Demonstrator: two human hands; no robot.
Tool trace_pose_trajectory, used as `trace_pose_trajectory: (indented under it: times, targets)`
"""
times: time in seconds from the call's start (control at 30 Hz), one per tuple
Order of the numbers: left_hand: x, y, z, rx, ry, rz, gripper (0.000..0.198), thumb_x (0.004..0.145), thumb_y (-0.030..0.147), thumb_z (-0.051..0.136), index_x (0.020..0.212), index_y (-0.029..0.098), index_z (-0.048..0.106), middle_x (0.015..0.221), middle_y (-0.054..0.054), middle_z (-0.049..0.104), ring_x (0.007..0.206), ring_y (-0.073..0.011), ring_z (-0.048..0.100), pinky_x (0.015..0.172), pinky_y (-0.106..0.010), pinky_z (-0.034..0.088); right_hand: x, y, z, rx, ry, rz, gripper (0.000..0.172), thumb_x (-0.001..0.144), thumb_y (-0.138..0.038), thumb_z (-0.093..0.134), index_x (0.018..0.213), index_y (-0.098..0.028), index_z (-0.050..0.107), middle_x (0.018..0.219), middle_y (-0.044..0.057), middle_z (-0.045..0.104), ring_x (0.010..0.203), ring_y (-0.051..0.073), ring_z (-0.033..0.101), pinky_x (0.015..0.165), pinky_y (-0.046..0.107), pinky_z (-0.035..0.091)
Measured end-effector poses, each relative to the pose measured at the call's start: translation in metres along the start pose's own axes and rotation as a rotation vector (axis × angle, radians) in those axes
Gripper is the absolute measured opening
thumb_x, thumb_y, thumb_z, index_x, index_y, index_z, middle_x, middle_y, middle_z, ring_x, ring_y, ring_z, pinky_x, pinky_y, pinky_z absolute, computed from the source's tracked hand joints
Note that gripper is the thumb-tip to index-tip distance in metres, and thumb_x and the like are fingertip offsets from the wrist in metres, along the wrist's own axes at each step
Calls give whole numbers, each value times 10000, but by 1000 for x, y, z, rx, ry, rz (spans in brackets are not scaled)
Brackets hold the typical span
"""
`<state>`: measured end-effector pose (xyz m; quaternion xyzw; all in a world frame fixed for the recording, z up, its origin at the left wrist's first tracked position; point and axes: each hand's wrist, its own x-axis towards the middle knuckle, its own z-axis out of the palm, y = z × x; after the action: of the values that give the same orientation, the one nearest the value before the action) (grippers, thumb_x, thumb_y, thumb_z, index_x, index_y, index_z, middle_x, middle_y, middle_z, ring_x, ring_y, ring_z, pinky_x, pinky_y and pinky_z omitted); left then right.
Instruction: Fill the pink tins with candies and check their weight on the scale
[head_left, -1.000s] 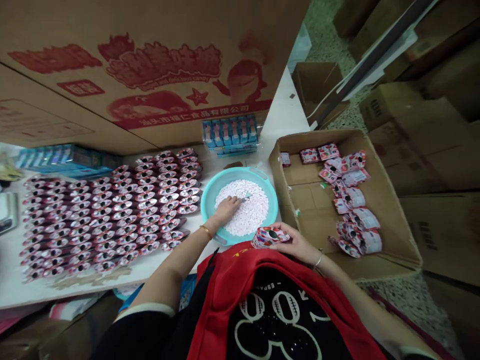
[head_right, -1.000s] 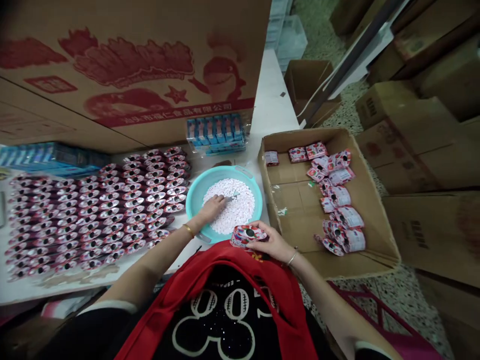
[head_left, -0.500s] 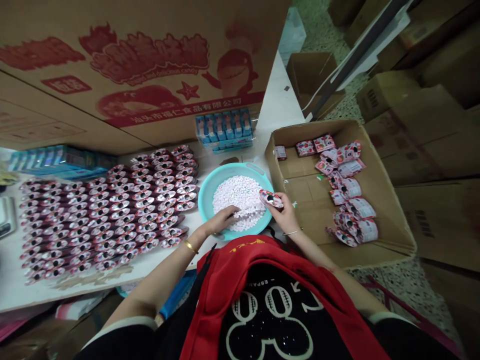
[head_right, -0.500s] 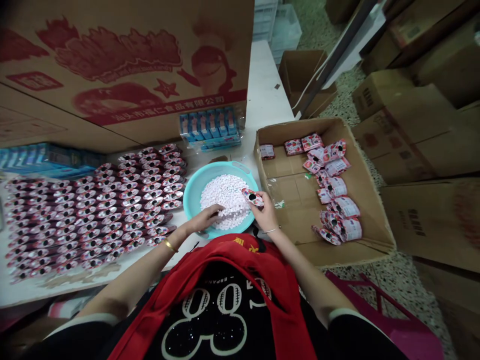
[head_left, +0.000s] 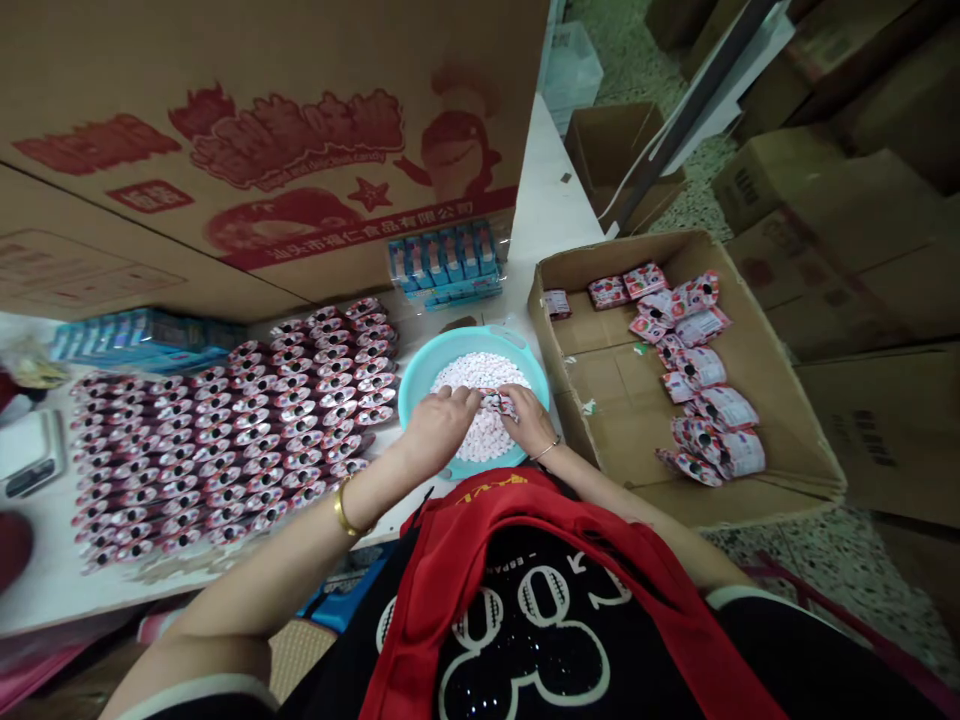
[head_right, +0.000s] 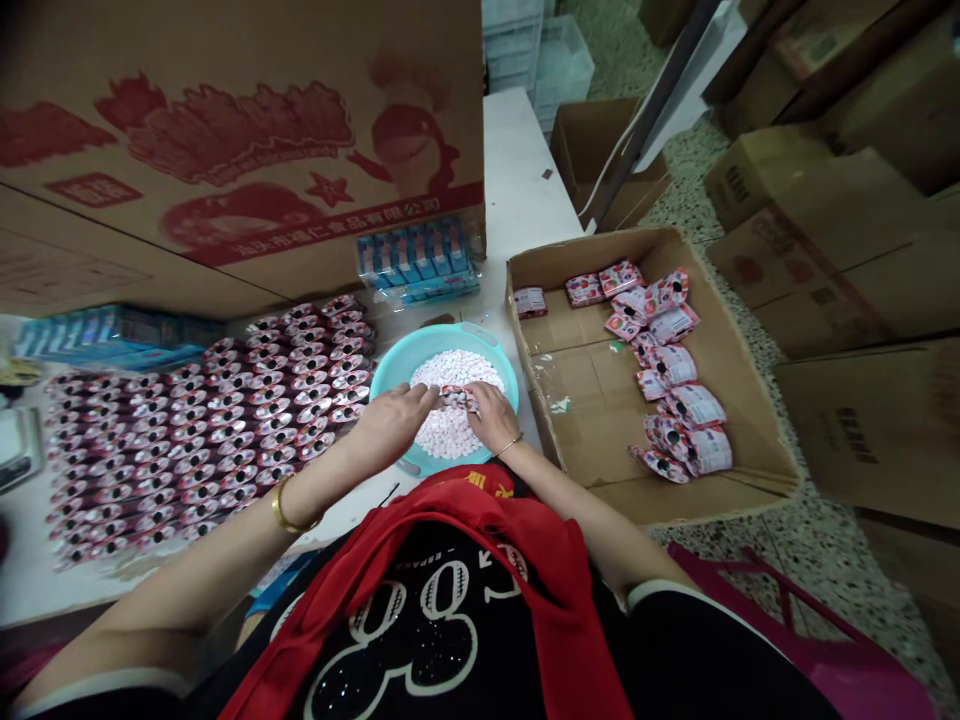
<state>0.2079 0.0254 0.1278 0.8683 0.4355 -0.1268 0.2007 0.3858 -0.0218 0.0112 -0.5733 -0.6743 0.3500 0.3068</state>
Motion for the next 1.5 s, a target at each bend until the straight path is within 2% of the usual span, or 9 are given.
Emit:
trace_pose_trajectory:
  times: [0.1, 0.2, 0.33, 0.43, 0.67, 0.87, 1.03, 1.27, 1.5]
  targets:
    - [0, 0, -6, 89, 5, 55, 289, 930, 106, 320, 1066, 143, 573, 947, -117, 575, 920, -257, 539, 785, -386, 441, 1, 6, 1, 19, 14, -6, 446, 733, -69, 492, 1158, -202, 526, 1154, 112, 598, 1140, 265, 522, 1001, 444, 434]
    - [1, -33, -1, 80, 22, 53, 286, 908, 83, 355, 1046, 167, 591, 959, -99, 572, 923, -245, 537, 809, -378, 430, 1, 14, -3, 38, 62, 18, 437, 729, -75, 494, 1150, -187, 525, 1159, 122, 596, 1139, 270, 527, 1003, 445, 429]
    - [2, -86, 43, -40, -107, -68, 259, 862, 38, 412, 959, 172, 611, 933, -93, 591, 903, -223, 570, 830, -356, 435, 2, 22, -10, 92, 133, 85, 372, 780, -137, 517, 1147, -191, 518, 1168, 122, 595, 1116, 263, 550, 983, 428, 442]
    - [4, -97, 88, -108, -206, -74, 265, 814, -10, 434, 913, 158, 613, 929, -98, 614, 881, -213, 592, 825, -340, 447, 3, 23, -14, 126, 155, 110, 329, 809, -196, 541, 1137, -184, 520, 1151, 121, 607, 1082, 254, 573, 951, 403, 462]
    - [34, -52, 156, -294, -185, -8, 272, 845, 61, 438, 1065, 154, 570, 1050, -110, 610, 981, -218, 587, 902, -349, 446, 4, 23, -13, 163, 180, 172, 321, 810, -279, 601, 1112, -189, 540, 1094, 100, 637, 992, 236, 607, 890, 370, 485]
    - [64, -10, 179, -450, -37, -45, 381, 834, 52, 391, 1195, 132, 481, 1144, -137, 572, 1059, -218, 549, 965, -380, 432, 7, 22, -21, 214, 238, 202, 316, 805, -333, 641, 1079, -206, 546, 1029, 67, 653, 903, 210, 621, 826, 338, 497]
    - [49, -30, 155, -559, 48, 4, 283, 851, 154, 474, 1132, 176, 495, 1057, -72, 591, 954, -182, 560, 897, -342, 470, 11, 25, -33, 203, 275, 166, 317, 806, -334, 636, 1079, -204, 544, 1027, 66, 645, 894, 207, 615, 813, 330, 497]
    - [6, -62, 74, -552, 123, 95, 241, 858, 161, 477, 1099, 173, 496, 987, -65, 571, 914, -178, 548, 837, -328, 465, 11, 23, -30, 30, 188, 43, 338, 778, -154, 548, 1113, -193, 542, 1101, 110, 619, 1039, 264, 577, 930, 428, 468]
    - [2, -32, 5, -58, -19, 30, 165, 913, 128, 402, 990, 147, 547, 959, -101, 593, 885, -208, 579, 778, -332, 465, 7, 5, -5, -18, 52, -97, 467, 732, -55, 498, 1171, -212, 536, 1170, 105, 599, 1141, 269, 529, 992, 460, 449]
